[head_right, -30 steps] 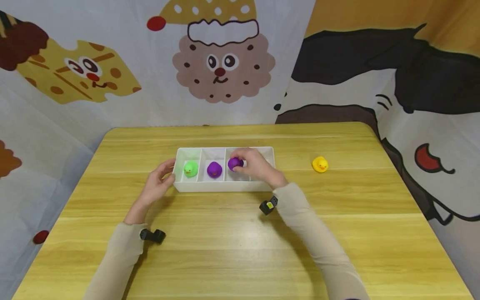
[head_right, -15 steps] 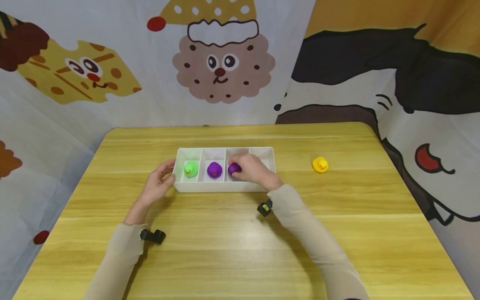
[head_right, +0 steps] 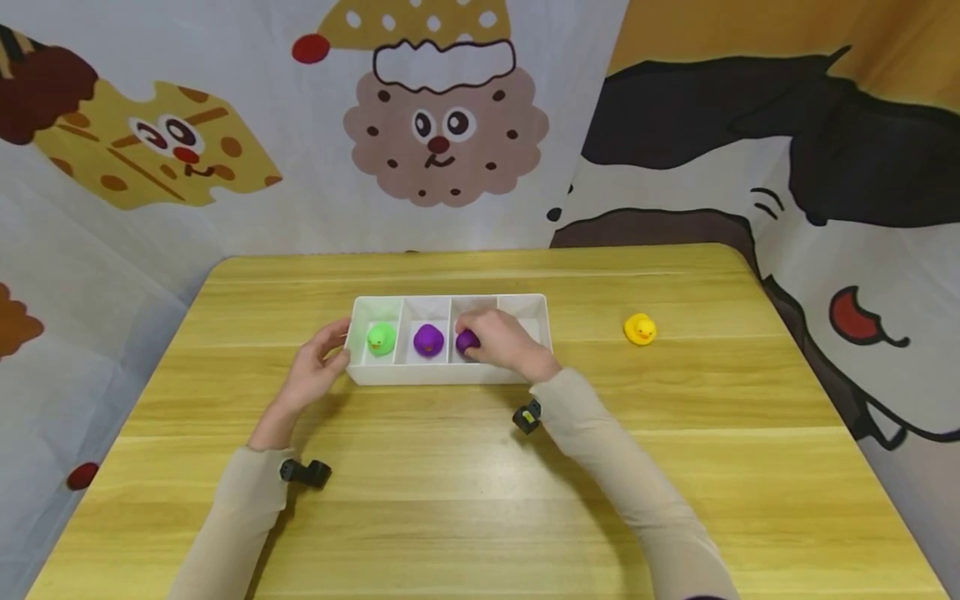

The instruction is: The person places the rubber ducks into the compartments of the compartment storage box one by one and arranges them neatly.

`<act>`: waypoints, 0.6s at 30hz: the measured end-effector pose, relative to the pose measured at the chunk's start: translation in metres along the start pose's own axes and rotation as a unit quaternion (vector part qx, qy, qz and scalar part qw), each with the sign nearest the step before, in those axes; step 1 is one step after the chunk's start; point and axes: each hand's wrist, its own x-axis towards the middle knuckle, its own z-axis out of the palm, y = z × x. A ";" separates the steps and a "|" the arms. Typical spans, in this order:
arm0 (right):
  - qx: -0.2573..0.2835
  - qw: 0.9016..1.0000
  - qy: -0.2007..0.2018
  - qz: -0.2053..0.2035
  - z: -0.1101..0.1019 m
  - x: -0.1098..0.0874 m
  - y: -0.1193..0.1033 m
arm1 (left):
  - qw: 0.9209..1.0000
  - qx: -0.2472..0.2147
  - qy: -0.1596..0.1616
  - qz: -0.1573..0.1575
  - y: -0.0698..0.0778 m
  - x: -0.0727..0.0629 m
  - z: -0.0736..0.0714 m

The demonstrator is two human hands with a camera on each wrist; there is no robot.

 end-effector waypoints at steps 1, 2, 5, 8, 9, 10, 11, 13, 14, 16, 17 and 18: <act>0.000 1.000 -0.002 0.004 0.000 0.000 0.000 | 1.000 0.000 0.000 0.000 0.000 0.000 0.000; -0.001 1.000 -0.004 0.007 0.000 0.000 -0.001 | 1.000 0.001 0.000 0.000 0.000 0.000 0.000; -0.005 1.000 -0.008 0.011 -0.001 0.000 -0.002 | 1.000 0.003 0.002 0.001 0.000 0.000 0.000; -0.012 1.000 -0.010 0.011 -0.001 0.001 -0.002 | 1.000 0.005 0.003 -0.001 0.000 0.001 0.001; -0.014 1.000 -0.010 0.011 -0.001 0.001 -0.002 | 1.000 0.005 0.003 -0.001 0.000 0.001 0.001; -0.016 1.000 -0.011 0.011 -0.001 0.001 -0.002 | 1.000 0.006 0.003 -0.002 0.000 0.001 0.001; -0.017 1.000 -0.011 0.012 -0.001 0.001 -0.002 | 1.000 0.007 0.003 -0.003 0.000 0.001 0.001; -0.021 1.000 -0.012 0.012 -0.001 0.001 -0.002 | 1.000 0.007 0.003 -0.004 0.000 0.001 0.001; -0.023 1.000 -0.012 0.011 -0.001 0.001 -0.002 | 1.000 0.006 0.004 -0.003 0.000 0.001 0.001; -0.027 0.999 -0.013 0.012 -0.001 0.001 -0.002 | 1.000 0.002 0.004 -0.002 -0.001 0.001 0.001; -0.029 0.999 -0.014 0.012 -0.001 0.001 -0.002 | 1.000 0.000 0.004 0.001 -0.005 0.002 0.000; -0.032 0.999 -0.015 0.012 -0.001 0.002 -0.002 | 1.000 -0.001 0.004 0.000 -0.005 0.002 0.000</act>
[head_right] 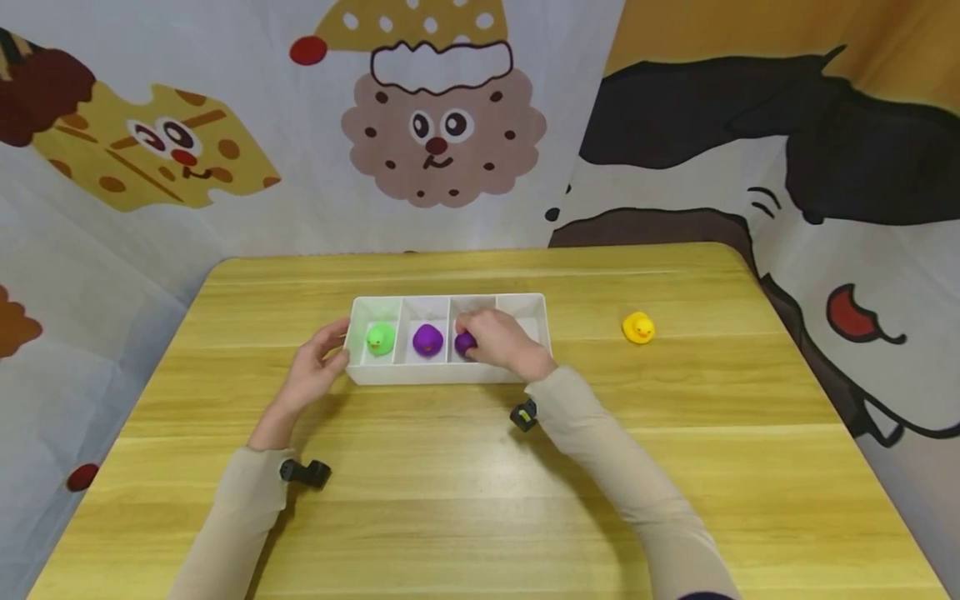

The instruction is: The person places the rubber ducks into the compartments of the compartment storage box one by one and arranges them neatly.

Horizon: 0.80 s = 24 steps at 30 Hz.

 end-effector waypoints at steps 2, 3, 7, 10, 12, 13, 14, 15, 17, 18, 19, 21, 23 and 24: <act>-0.003 1.000 -0.001 0.002 0.000 0.000 0.000 | 1.000 -0.002 0.002 0.003 -0.010 0.002 0.000; -0.004 1.000 -0.002 0.003 0.000 0.000 0.000 | 1.000 -0.002 0.003 0.004 -0.015 0.003 -0.001; -0.005 1.000 -0.006 0.007 0.000 0.000 -0.001 | 1.000 0.000 0.008 0.012 -0.031 0.007 -0.001; -0.004 1.000 -0.008 0.007 0.000 0.001 -0.001 | 1.000 0.002 0.008 0.014 -0.031 0.007 -0.001; 0.001 1.000 -0.009 0.009 0.001 0.001 0.000 | 1.000 0.003 0.009 0.014 -0.031 0.007 0.000; 0.006 1.000 -0.009 0.011 0.001 0.001 0.001 | 1.000 0.004 0.009 0.015 -0.032 0.007 0.000; 0.012 1.000 -0.007 0.013 0.001 0.001 0.001 | 1.000 0.004 0.009 0.017 -0.032 0.007 0.000; 0.021 1.000 -0.004 0.017 0.001 0.001 0.002 | 1.000 0.003 0.009 0.018 -0.032 0.007 0.000; 0.042 0.999 0.011 0.021 0.001 0.001 0.004 | 1.000 0.004 0.010 0.022 -0.032 0.006 0.000; 0.053 0.998 0.021 0.023 0.000 0.001 0.005 | 1.000 0.002 0.011 0.023 -0.032 0.006 0.000; 0.066 0.997 0.032 0.022 0.000 0.001 0.005 | 1.000 0.001 0.011 0.023 -0.032 0.006 0.000; 0.088 0.995 0.050 0.025 -0.002 0.000 0.007 | 1.000 -0.002 0.012 0.021 -0.031 0.006 0.000; 0.102 0.992 0.063 0.028 -0.004 -0.001 0.008 | 1.000 0.001 0.010 0.016 -0.030 0.006 0.000; 0.107 0.991 0.067 0.035 -0.006 -0.002 0.009 | 1.000 0.002 0.009 0.013 -0.028 0.006 0.000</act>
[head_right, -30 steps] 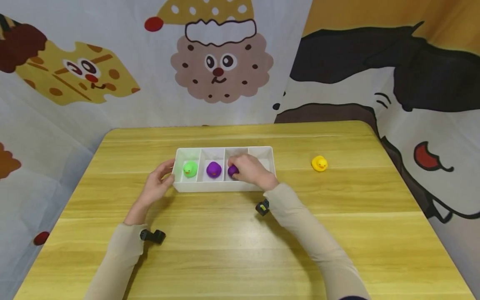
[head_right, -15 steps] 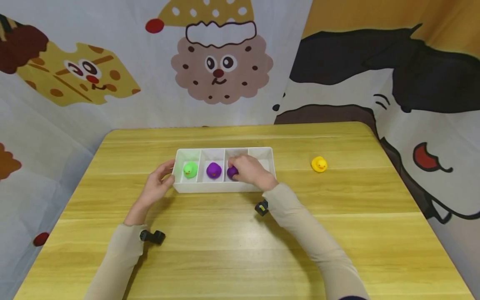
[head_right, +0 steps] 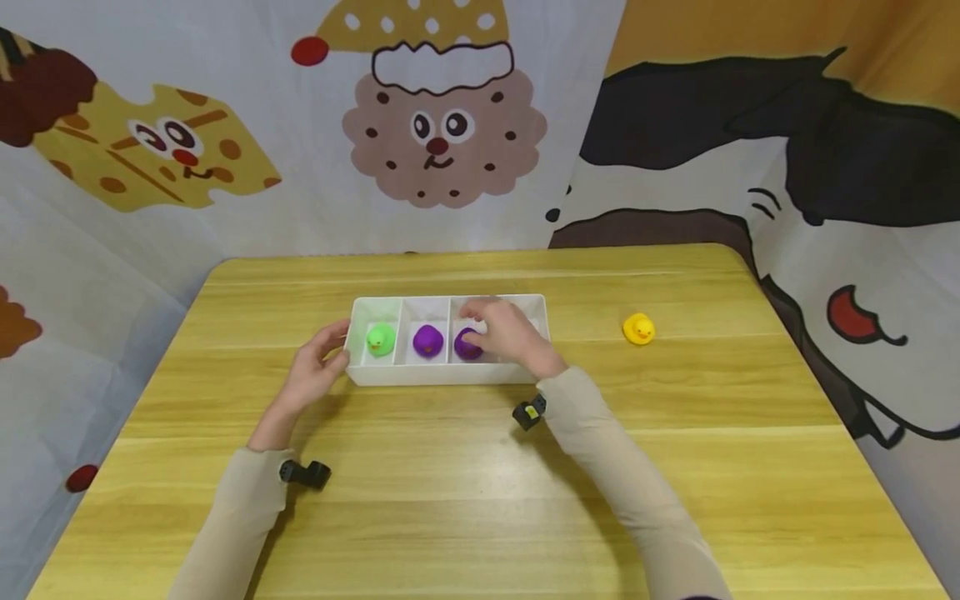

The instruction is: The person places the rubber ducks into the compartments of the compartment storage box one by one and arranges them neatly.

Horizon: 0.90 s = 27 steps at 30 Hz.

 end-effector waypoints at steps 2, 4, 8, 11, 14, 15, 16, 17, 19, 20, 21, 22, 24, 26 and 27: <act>0.009 1.000 0.010 0.009 -0.004 -0.002 0.001 | 1.000 -0.001 -0.004 -0.003 0.006 -0.001 0.000; 0.020 1.000 0.021 0.009 -0.008 -0.004 0.001 | 1.000 -0.003 -0.006 -0.003 0.014 -0.002 0.000; 0.051 0.998 0.046 0.004 -0.019 -0.010 0.002 | 1.000 -0.006 -0.004 0.001 0.021 -0.004 0.000; 0.070 0.996 0.060 0.009 -0.026 -0.014 0.004 | 1.000 0.000 -0.002 -0.001 0.012 -0.002 0.000; 0.078 0.994 0.077 0.014 -0.034 -0.017 0.005 | 1.000 -0.001 0.002 -0.002 0.002 0.000 0.000; 0.079 0.993 0.082 0.015 -0.036 -0.019 0.006 | 1.000 -0.002 0.004 -0.002 0.000 0.001 0.000; 0.080 0.993 0.088 0.016 -0.038 -0.020 0.006 | 1.000 -0.005 0.005 -0.001 -0.001 0.001 0.000; 0.080 0.992 0.094 0.016 -0.040 -0.021 0.007 | 1.000 -0.005 0.006 0.000 -0.002 0.001 0.000; 0.082 0.991 0.104 0.015 -0.044 -0.023 0.008 | 1.000 -0.003 0.005 0.002 -0.003 0.001 -0.001; 0.083 0.990 0.108 0.015 -0.045 -0.024 0.009 | 1.000 -0.003 0.004 0.000 -0.003 0.001 0.000; 0.085 0.990 0.113 0.015 -0.047 -0.026 0.010 | 1.000 -0.003 0.004 -0.001 -0.003 0.001 0.000; 0.087 0.989 0.117 0.016 -0.048 -0.027 0.011 | 1.000 -0.002 0.003 -0.003 -0.003 0.001 0.000; 0.090 0.988 0.122 0.018 -0.050 -0.029 0.014 | 1.000 -0.001 0.001 -0.006 -0.002 0.001 -0.001; 0.095 0.987 0.128 0.027 -0.053 -0.031 0.016 | 1.000 -0.001 -0.001 -0.011 -0.001 0.000 -0.001; 0.100 0.986 0.130 0.030 -0.054 -0.032 0.017 | 1.000 -0.001 -0.002 -0.012 -0.001 0.000 -0.001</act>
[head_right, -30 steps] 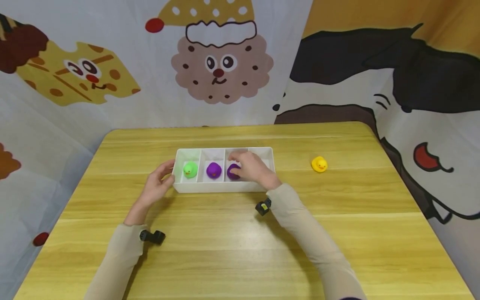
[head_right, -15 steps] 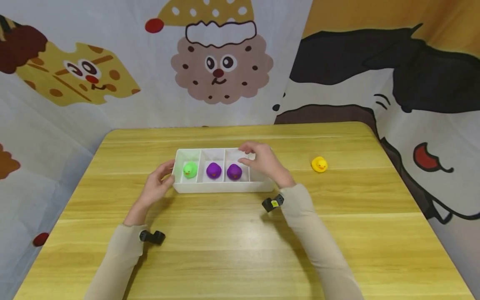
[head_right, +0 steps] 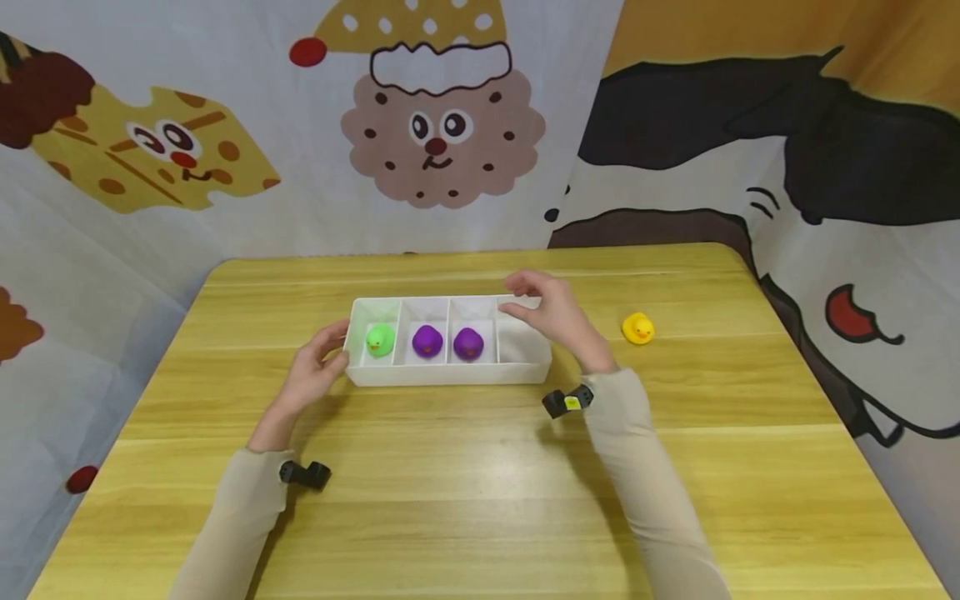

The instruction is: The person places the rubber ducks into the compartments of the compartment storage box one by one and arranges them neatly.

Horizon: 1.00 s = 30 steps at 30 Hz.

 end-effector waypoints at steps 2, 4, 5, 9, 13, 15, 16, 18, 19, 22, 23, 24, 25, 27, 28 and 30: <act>0.005 1.000 0.007 0.007 -0.004 -0.002 0.002 | 1.000 0.001 -0.001 -0.002 0.000 0.000 0.000; 0.008 1.000 0.015 0.013 -0.008 -0.004 0.003 | 1.000 0.000 -0.001 -0.002 0.001 0.000 0.000; 0.009 1.000 0.019 0.017 -0.010 -0.005 0.005 | 1.000 -0.002 -0.001 -0.002 0.003 0.000 0.000; 0.012 0.999 0.034 0.017 -0.017 -0.009 0.009 | 1.000 -0.003 -0.001 -0.002 0.019 -0.004 0.001; 0.020 0.999 0.048 0.006 -0.024 -0.012 0.013 | 1.000 0.007 -0.008 -0.004 0.032 -0.008 0.001; 0.023 0.998 0.053 0.006 -0.028 -0.013 0.014 | 1.000 0.010 -0.011 -0.006 0.034 -0.008 0.001; 0.021 0.998 0.056 0.010 -0.030 -0.013 0.014 | 1.000 0.007 -0.012 -0.007 0.034 -0.008 0.001; 0.022 0.998 0.061 0.019 -0.033 -0.014 0.015 | 1.000 0.006 -0.011 -0.008 0.034 -0.009 0.001; 0.023 0.997 0.064 0.021 -0.035 -0.015 0.016 | 1.000 0.004 -0.010 -0.009 0.035 -0.009 0.001; 0.018 0.997 0.074 0.028 -0.039 -0.017 0.019 | 1.000 0.006 -0.009 -0.009 0.033 -0.009 0.000; 0.018 0.996 0.077 0.028 -0.040 -0.018 0.020 | 1.000 0.007 -0.009 -0.008 0.033 -0.009 0.000; 0.016 0.996 0.080 0.027 -0.042 -0.019 0.021 | 1.000 0.007 -0.009 -0.008 0.033 -0.009 0.000; 0.016 0.996 0.083 0.027 -0.044 -0.020 0.020 | 1.000 0.007 -0.009 -0.007 0.033 -0.009 0.000; 0.017 0.995 0.088 0.032 -0.047 -0.023 0.015 | 1.000 0.006 -0.010 -0.004 0.033 -0.009 0.000; 0.015 0.995 0.090 0.036 -0.049 -0.025 0.012 | 1.000 0.006 -0.010 -0.003 0.033 -0.009 0.000; 0.013 0.995 0.093 0.046 -0.053 -0.028 0.006 | 1.000 0.007 -0.011 0.000 0.034 -0.008 0.001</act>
